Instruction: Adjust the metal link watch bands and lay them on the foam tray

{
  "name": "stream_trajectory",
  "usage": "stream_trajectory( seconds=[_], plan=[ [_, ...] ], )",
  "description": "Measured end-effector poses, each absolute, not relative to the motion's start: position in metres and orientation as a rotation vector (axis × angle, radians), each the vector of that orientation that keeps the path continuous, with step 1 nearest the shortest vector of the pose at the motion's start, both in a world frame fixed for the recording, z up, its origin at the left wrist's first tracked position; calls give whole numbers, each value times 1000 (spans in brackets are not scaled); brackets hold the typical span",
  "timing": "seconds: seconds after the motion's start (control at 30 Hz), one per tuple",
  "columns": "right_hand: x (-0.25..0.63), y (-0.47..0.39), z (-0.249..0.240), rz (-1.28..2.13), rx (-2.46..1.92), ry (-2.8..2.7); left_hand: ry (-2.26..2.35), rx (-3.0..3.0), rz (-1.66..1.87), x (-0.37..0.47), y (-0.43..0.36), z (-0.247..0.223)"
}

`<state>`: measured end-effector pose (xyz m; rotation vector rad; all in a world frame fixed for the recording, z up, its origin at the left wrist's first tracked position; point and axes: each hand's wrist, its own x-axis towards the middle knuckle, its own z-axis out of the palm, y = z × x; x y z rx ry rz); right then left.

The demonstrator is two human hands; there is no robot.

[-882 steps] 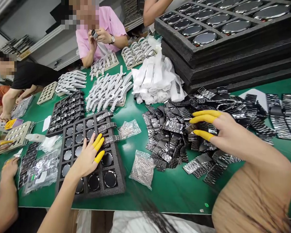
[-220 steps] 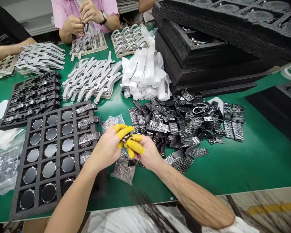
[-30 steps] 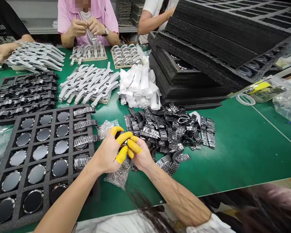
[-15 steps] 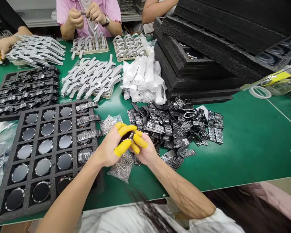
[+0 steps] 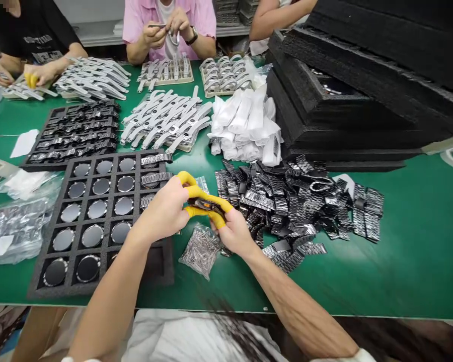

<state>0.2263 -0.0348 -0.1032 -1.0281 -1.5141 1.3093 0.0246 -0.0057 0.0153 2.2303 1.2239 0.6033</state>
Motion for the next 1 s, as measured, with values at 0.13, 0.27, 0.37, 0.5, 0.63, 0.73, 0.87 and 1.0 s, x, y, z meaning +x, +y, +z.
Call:
stream_trajectory(
  seconds=[0.13, 0.27, 0.37, 0.5, 0.63, 0.73, 0.87, 1.0],
  plan=[
    [223, -49, -98, 1226, -718, -1736, 1189, 2526, 398, -11, -36, 43],
    [202, -72, -91, 991, -507, -2097, 1294, 2693, 375, -55, -95, 29],
    [188, -85, -88, 727, -458, -2391, 1471, 2650, 250, -79, -143, 3],
    [183, -86, -85, 472, -437, -2510, 1545, 2547, 277, -83, -185, -17],
    [183, -84, -86, 447, -432, -2466, 1518, 2509, 355, -74, -193, -21],
    [180, -85, -89, 478, -458, -2371, 1529, 2482, 429, -72, -190, -22],
    [178, -87, -91, 492, -427, -2344, 1531, 2512, 457, -75, -187, -24],
    [177, -89, -89, 460, -458, -2408, 1532, 2585, 376, -73, -187, -30]
  ],
)
